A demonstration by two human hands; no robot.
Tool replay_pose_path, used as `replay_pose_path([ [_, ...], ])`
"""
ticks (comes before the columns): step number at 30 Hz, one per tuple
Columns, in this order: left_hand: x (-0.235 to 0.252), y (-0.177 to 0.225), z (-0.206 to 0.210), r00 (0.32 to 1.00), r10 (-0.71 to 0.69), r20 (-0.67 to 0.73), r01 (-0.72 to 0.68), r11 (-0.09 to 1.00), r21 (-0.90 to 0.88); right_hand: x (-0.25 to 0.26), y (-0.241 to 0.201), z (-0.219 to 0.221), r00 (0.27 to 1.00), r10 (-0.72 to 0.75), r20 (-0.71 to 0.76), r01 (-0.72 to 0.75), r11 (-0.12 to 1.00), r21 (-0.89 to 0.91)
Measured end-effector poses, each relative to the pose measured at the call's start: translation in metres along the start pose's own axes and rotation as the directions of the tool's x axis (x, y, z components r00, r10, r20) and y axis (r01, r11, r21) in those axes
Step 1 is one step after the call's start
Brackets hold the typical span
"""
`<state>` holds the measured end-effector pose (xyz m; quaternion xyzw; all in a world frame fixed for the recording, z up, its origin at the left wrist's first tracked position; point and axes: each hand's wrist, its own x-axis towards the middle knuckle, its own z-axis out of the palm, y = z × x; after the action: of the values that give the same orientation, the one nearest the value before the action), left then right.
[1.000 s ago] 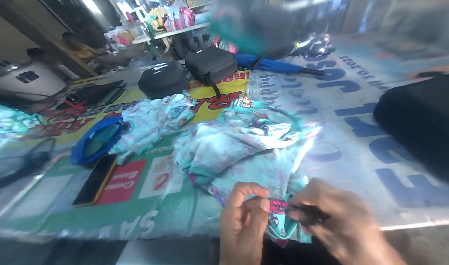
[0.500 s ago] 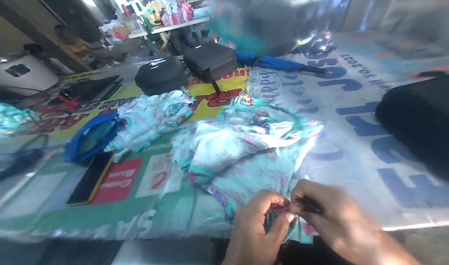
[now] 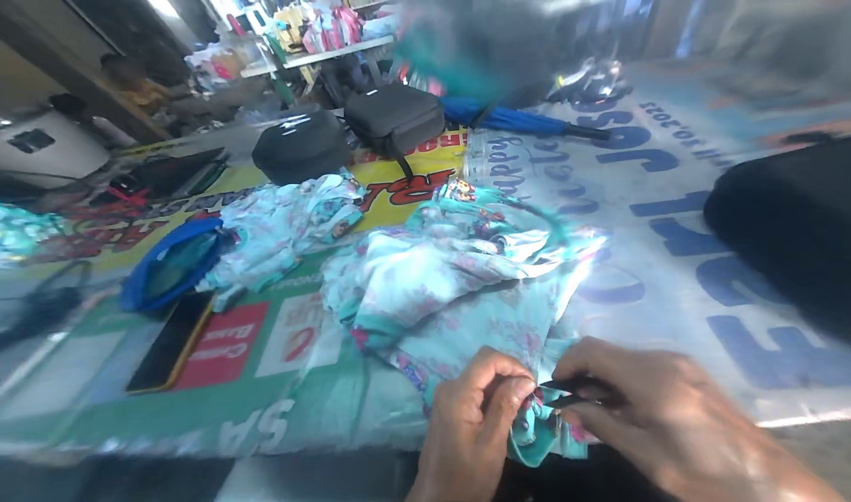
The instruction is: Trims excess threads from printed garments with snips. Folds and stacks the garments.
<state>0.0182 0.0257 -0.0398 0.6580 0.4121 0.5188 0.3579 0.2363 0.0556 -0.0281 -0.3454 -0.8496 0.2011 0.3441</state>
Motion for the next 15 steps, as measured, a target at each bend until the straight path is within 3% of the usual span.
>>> replay_pose_path([
  [8,0.001,-0.002,0.002,0.998,0.055,0.007,-0.055,0.998,-0.002,0.004,0.006,0.002,0.998,-0.058,0.022,0.057,0.996,0.072],
  [15,0.001,-0.002,0.002,0.998,0.063,-0.002,-0.063,0.998,0.012,0.003,0.012,0.001,0.994,0.032,0.104,-0.058,0.964,0.258],
])
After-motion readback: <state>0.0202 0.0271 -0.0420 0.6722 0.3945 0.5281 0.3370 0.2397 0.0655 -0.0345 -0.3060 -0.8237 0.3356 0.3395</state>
